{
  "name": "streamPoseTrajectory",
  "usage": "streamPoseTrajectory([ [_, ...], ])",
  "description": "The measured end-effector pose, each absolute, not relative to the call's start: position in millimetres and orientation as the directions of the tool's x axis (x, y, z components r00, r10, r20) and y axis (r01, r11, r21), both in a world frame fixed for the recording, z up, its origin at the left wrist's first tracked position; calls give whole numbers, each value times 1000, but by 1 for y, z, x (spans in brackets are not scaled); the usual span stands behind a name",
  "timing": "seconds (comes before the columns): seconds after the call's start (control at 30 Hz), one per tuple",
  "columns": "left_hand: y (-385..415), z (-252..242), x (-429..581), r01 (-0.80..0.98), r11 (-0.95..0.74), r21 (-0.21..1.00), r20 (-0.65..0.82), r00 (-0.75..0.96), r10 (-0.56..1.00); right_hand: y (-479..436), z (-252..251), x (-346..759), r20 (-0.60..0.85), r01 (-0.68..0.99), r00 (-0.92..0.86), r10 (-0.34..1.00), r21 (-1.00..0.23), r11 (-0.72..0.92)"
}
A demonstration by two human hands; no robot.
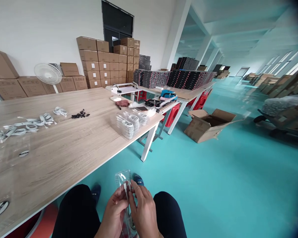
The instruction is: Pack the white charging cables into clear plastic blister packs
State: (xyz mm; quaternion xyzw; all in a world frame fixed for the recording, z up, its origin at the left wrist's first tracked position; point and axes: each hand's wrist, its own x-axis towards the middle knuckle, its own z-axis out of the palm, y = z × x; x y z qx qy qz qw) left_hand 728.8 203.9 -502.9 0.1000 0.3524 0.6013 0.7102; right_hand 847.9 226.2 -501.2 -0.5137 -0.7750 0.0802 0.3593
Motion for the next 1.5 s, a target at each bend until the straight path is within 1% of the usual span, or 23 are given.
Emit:
streamPoseTrajectory([
  [0.07, 203, -503, 730, -784, 255, 567, -370, 35, 928, 228, -502, 847, 440, 737, -187, 878, -528, 422],
  [0.13, 202, -505, 732, -789, 249, 562, -370, 29, 928, 230, -501, 846, 351, 704, -129, 927, -627, 335],
  [0.23, 200, -506, 735, -809, 231, 540, -394, -1, 919, 231, -499, 843, 182, 569, -7, 983, -808, 154],
  [0.3, 199, -505, 736, -818, 209, 536, -389, -19, 921, 229, -496, 842, 121, 458, 22, 992, -884, 98],
  [0.37, 199, -505, 736, -819, 193, 540, -368, -24, 930, 225, -495, 840, 111, 391, 4, 994, -915, 101],
  [0.43, 200, -505, 736, -822, 185, 539, -360, -26, 933, 222, -495, 839, 101, 358, -28, 995, -928, 104],
  [0.5, 200, -508, 735, -825, 186, 533, -369, -29, 929, 221, -497, 840, 93, 337, -45, 995, -936, 102],
  [0.57, 200, -512, 734, -823, 181, 539, -372, -40, 927, 223, -500, 843, 121, 351, -37, 992, -928, 127],
  [0.63, 200, -515, 734, -821, 172, 544, -366, -48, 929, 225, -505, 847, 195, 436, -41, 980, -879, 193],
  [0.67, 200, -516, 734, -821, 174, 543, -367, -45, 929, 227, -507, 849, 239, 497, -59, 969, -835, 236],
  [0.77, 199, -515, 737, -826, 195, 528, -376, -22, 926, 230, -509, 851, 359, 676, -178, 916, -632, 379],
  [0.83, 199, -513, 739, -828, 198, 524, -373, -15, 928, 231, -507, 852, 408, 755, -262, 875, -478, 449],
  [0.93, 199, -511, 742, -834, 191, 517, -365, -13, 931, 231, -500, 852, 427, 819, -350, 834, -293, 494],
  [1.07, 198, -515, 743, -849, 199, 490, -366, 6, 931, 229, -494, 852, 420, 841, -432, 798, -132, 525],
  [1.17, 195, -521, 743, -849, 226, 477, -338, 61, 939, 228, -492, 851, 411, 842, -476, 777, -42, 538],
  [1.23, 194, -524, 743, -853, 236, 465, -340, 74, 938, 228, -491, 850, 391, 837, -499, 773, -11, 546],
  [1.37, 194, -522, 744, -869, 224, 442, -366, 53, 929, 227, -488, 845, 336, 825, -533, 776, 3, 565],
  [1.5, 193, -514, 742, -863, 246, 442, -368, 76, 927, 227, -484, 847, 305, 804, -569, 763, 14, 594],
])
